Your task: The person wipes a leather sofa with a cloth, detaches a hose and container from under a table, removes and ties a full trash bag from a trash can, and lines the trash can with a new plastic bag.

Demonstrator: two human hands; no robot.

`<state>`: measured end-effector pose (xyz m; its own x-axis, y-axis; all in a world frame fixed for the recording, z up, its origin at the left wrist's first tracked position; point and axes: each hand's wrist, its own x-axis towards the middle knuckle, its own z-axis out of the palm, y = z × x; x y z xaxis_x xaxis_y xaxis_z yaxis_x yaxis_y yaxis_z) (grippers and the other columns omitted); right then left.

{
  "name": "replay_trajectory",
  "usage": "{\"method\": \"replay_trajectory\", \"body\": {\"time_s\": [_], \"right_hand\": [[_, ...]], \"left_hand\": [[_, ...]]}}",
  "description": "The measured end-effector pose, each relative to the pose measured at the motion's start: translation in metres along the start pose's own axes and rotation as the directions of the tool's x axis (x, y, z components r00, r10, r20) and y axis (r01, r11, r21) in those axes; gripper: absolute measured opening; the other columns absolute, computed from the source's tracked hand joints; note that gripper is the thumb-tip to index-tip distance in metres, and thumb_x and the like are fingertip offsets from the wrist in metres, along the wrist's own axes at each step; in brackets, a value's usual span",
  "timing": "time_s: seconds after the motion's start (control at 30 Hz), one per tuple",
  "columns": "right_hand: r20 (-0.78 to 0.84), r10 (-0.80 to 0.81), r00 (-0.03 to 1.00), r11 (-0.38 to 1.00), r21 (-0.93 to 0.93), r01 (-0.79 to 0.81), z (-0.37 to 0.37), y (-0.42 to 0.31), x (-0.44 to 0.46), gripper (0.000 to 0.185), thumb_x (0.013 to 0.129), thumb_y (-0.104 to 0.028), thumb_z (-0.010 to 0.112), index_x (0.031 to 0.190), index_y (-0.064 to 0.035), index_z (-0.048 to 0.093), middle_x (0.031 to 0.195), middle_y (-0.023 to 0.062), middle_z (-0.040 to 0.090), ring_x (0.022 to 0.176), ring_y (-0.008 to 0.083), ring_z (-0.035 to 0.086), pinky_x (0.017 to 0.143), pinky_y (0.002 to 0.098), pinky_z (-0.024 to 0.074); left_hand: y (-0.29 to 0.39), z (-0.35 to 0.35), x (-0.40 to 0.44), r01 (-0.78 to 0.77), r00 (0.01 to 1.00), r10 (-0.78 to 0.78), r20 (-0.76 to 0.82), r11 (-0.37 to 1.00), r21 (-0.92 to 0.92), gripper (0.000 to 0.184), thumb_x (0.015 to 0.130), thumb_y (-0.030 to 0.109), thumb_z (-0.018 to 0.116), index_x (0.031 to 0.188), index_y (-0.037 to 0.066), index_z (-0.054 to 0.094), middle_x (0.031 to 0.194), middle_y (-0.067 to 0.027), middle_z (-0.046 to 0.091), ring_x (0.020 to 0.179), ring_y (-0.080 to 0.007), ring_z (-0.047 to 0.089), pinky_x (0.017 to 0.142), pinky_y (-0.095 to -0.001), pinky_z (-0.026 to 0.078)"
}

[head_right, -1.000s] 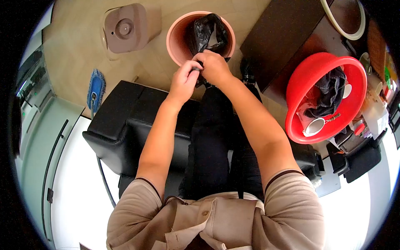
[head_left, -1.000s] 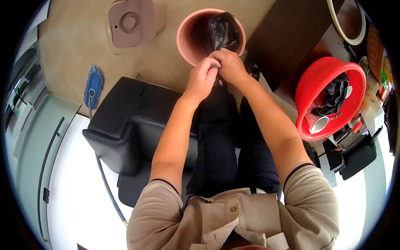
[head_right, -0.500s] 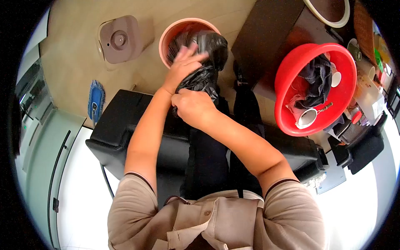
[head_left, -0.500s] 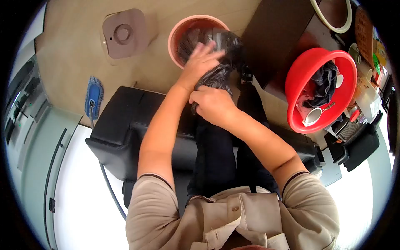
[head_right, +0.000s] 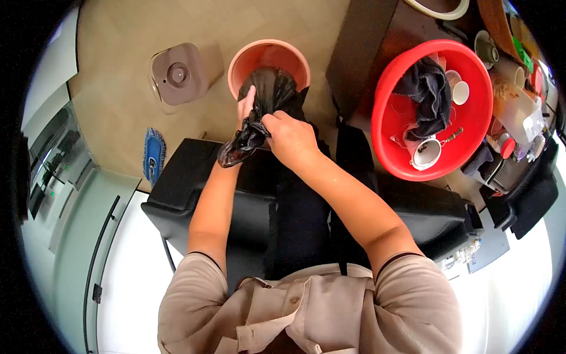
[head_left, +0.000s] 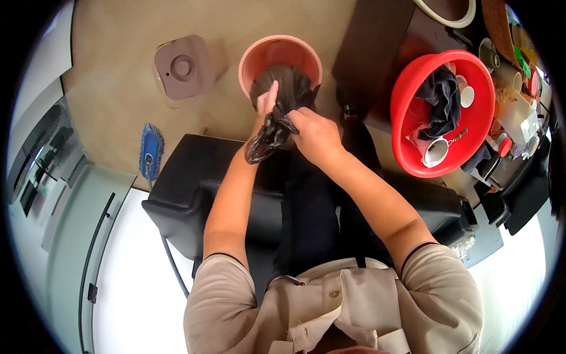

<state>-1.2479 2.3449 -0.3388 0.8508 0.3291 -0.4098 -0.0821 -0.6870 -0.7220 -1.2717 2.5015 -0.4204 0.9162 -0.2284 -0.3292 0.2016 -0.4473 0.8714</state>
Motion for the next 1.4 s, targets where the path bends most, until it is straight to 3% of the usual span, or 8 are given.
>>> {"method": "replay_trajectory", "body": {"time_s": [0.33,0.47,0.67,0.8,0.93,1.0,1.23,1.4], "right_hand": [[-0.179,-0.064,0.982,0.993,0.083,0.08,-0.032,-0.026,0.009,0.012,0.072,-0.009,0.064,0.074,-0.0061,0.052,0.071,0.0123,0.059,0.067,0.0332,0.059,0.056,0.0415,0.0465],[-0.188,0.082,0.979,0.99,0.127,-0.059,-0.036,-0.017,0.006,0.012,0.078,-0.016,0.063,0.084,-0.0096,0.055,0.074,0.0154,0.06,0.073,0.0358,0.06,0.059,0.0442,0.0473],[-0.1,0.557,0.825,0.744,0.502,-0.441,-0.045,0.037,0.001,0.014,0.08,-0.012,0.059,0.09,-0.0018,0.058,0.078,0.021,0.059,0.075,0.0351,0.059,0.066,0.0367,0.046],[0.16,0.624,0.765,0.536,0.624,-0.568,-0.005,0.064,-0.036,0.015,0.081,-0.013,0.055,0.089,-0.001,0.06,0.071,0.0116,0.061,0.069,0.0218,0.059,0.067,0.0324,0.0444],[0.366,0.619,0.695,0.375,0.639,-0.671,0.055,0.081,-0.073,0.017,0.085,-0.015,0.053,0.091,-0.0005,0.06,0.07,0.0068,0.062,0.065,0.0159,0.055,0.064,0.0304,0.0423],[0.528,0.565,0.635,0.169,0.678,-0.715,0.086,0.069,-0.081,0.023,0.087,-0.021,0.054,0.093,0.0002,0.06,0.074,0.0072,0.063,0.068,0.0156,0.055,0.067,0.0298,0.0413],[0.817,0.262,0.514,-0.421,0.576,-0.701,0.139,-0.02,-0.039,0.02,0.088,-0.027,0.055,0.09,-0.0066,0.059,0.085,0.0076,0.062,0.082,0.0205,0.058,0.082,0.0334,0.0403],[0.782,0.233,0.578,0.104,0.571,-0.815,0.117,-0.029,-0.041,0.033,0.087,-0.033,0.056,0.091,-0.001,0.06,0.086,0.0118,0.063,0.076,0.0229,0.059,0.07,0.0379,0.0461]], "left_hand": [[-0.007,-0.009,-0.004,0.648,0.762,-0.588,0.272,0.696,-0.311,0.023,0.082,0.016,0.062,0.099,0.012,0.047,0.081,-0.0076,0.049,0.08,-0.016,0.049,0.079,-0.0275,0.041],[-0.025,-0.016,0.005,0.178,0.971,-0.202,0.127,0.968,0.176,0.022,0.083,0.022,0.06,0.099,0.013,0.048,0.088,-0.0098,0.057,0.08,-0.0202,0.057,0.074,-0.0317,0.044],[0.006,-0.017,0.016,0.568,0.808,-0.471,0.355,0.46,-0.683,0.018,0.082,0.012,0.053,0.092,0.003,0.065,0.095,-0.0049,0.062,0.083,-0.0154,0.06,0.075,-0.0249,0.047],[-0.016,-0.033,0.02,0.244,0.943,-0.17,0.285,0.937,-0.249,0.01,0.081,0.011,0.056,0.075,0.005,0.061,0.072,-0.0013,0.057,0.065,-0.0117,0.055,0.059,-0.0254,0.045],[0.048,-0.04,0.04,0.834,0.473,-0.787,0.397,0.255,-0.489,0.01,0.08,0.013,0.055,0.071,0.007,0.055,0.069,-0.0045,0.056,0.068,-0.0187,0.058,0.06,-0.0309,0.045],[0.034,-0.037,0.03,-0.083,0.938,-0.157,0.309,0.764,0.64,0.012,0.076,0.018,0.059,0.083,0.009,0.056,0.08,-0.012,0.061,0.08,-0.0289,0.06,0.068,-0.0368,0.046],[0.035,0.02,0.023,0.567,0.819,-0.504,-0.275,0.784,0.253,0.031,0.073,0.018,0.064,0.102,0.011,0.054,0.097,-0.019,0.062,0.097,-0.0384,0.057,0.081,-0.0448,0.044],[0.074,0.014,0.033,0.542,0.839,-0.46,-0.29,0.669,0.508,0.03,0.082,0.013,0.05,0.112,0.009,0.047,0.098,-0.0201,0.061,0.093,-0.0385,0.058,0.079,-0.0456,0.045]]}}
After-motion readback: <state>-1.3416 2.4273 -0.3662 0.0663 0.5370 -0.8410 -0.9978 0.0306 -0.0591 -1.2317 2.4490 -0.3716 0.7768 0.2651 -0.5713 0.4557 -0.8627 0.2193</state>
